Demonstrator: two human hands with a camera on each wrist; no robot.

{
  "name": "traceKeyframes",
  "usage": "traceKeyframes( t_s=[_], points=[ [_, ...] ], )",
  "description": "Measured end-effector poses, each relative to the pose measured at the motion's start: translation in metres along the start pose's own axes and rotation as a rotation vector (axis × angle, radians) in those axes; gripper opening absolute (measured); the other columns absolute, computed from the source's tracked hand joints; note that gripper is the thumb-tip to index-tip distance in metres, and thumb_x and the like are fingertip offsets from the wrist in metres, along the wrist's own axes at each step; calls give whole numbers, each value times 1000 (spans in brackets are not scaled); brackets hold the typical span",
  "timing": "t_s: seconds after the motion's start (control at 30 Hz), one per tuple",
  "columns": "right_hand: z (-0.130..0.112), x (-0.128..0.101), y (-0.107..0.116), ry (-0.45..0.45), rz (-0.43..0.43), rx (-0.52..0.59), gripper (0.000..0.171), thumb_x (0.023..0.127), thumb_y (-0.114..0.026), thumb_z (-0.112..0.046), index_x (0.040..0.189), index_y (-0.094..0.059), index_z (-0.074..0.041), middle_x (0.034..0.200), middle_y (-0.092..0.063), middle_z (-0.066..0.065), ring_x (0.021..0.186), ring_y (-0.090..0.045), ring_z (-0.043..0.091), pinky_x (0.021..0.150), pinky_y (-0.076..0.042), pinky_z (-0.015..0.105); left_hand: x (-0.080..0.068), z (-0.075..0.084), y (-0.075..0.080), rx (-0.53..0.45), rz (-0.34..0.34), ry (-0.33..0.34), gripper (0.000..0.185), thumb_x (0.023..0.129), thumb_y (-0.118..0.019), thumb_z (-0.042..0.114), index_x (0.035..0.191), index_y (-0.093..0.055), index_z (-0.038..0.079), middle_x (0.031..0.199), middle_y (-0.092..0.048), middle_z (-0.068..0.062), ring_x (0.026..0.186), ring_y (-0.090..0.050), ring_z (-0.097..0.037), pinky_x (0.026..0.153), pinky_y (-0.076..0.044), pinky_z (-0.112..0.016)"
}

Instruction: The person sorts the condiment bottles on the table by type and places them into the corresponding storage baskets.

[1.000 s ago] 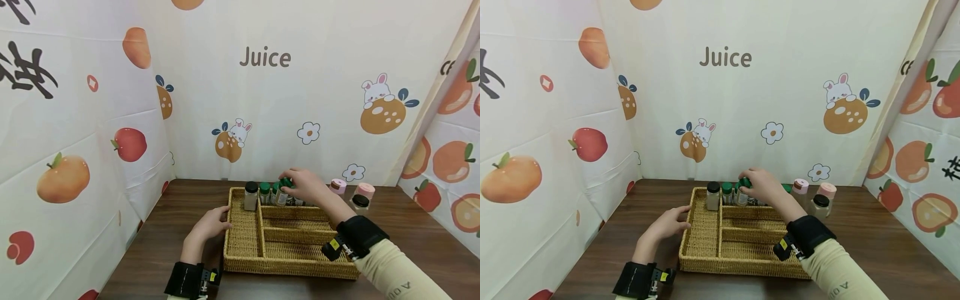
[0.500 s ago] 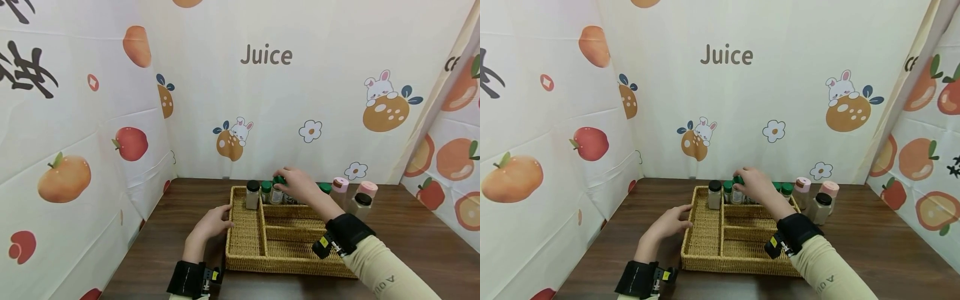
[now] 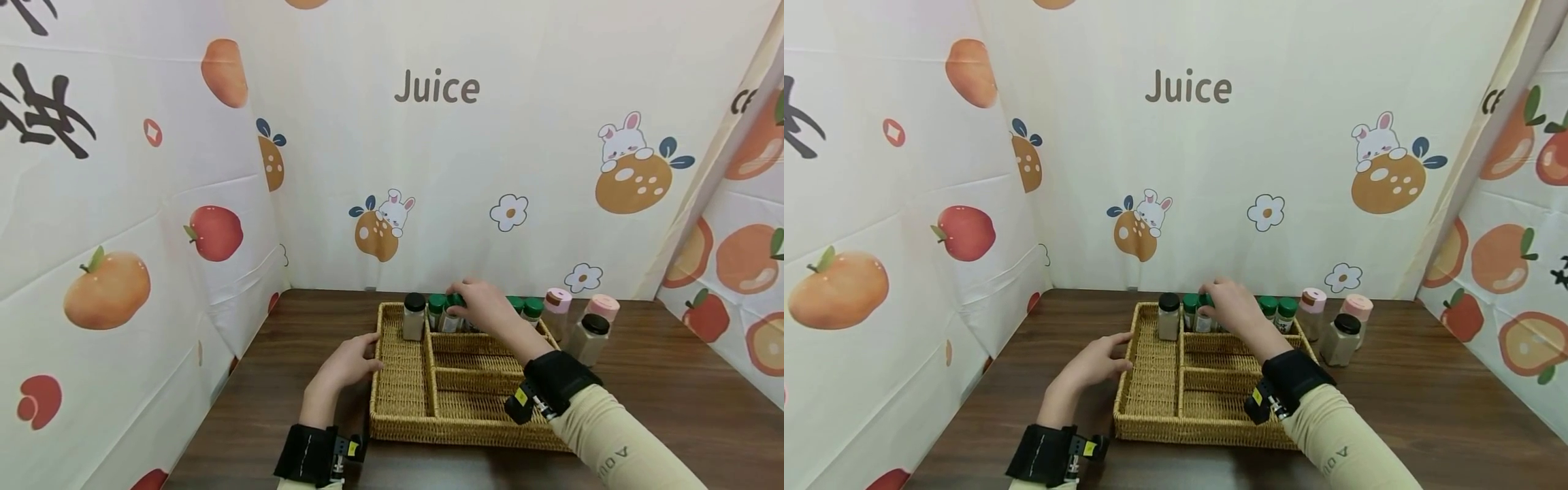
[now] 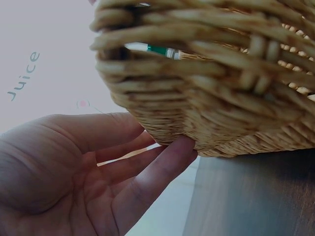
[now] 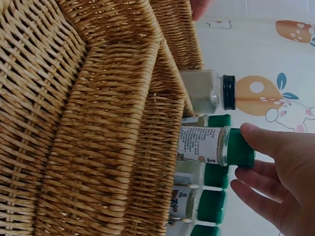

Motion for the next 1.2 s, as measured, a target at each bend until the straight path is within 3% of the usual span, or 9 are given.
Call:
traceKeyframes(
  t_s=[0.23, 0.73, 1.2],
  points=[
    [4, -3, -10, -7, -49, 26, 32, 90, -74, -21, 121, -69, -11, 113, -68, 11, 90, -67, 25, 76, -55, 38, 0, 0, 0, -5, -2, -2, 60, 95, -67, 13, 150, -44, 5, 149, -50, -21, 130, -55, -38, 96, -50, -53],
    [6, -11, -8, 22, -31, 28, 22, 91, -73, -15, 113, -72, -10, 111, -67, 9, 89, -67, 22, 75, -55, 36, 1, 0, 0, 11, 4, 0, 59, 95, -68, 13, 150, -45, 6, 149, -50, -21, 132, -52, -39, 99, -48, -56],
    [47, -33, 9, -48, -21, 35, 19, 93, -70, -12, 111, -71, -7, 110, -68, 11, 95, -68, 29, 77, -56, 43, 0, 2, 0, 11, 1, 6, 61, 94, -68, 13, 150, -44, 4, 149, -49, -21, 122, -60, -33, 89, -51, -48]
  ],
)
Point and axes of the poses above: each hand's wrist, its own x-axis towards the middle knuckle, its own y-axis out of the back of the hand, z = x × y, the point moved 4 cm from there along x, towards the middle knuckle
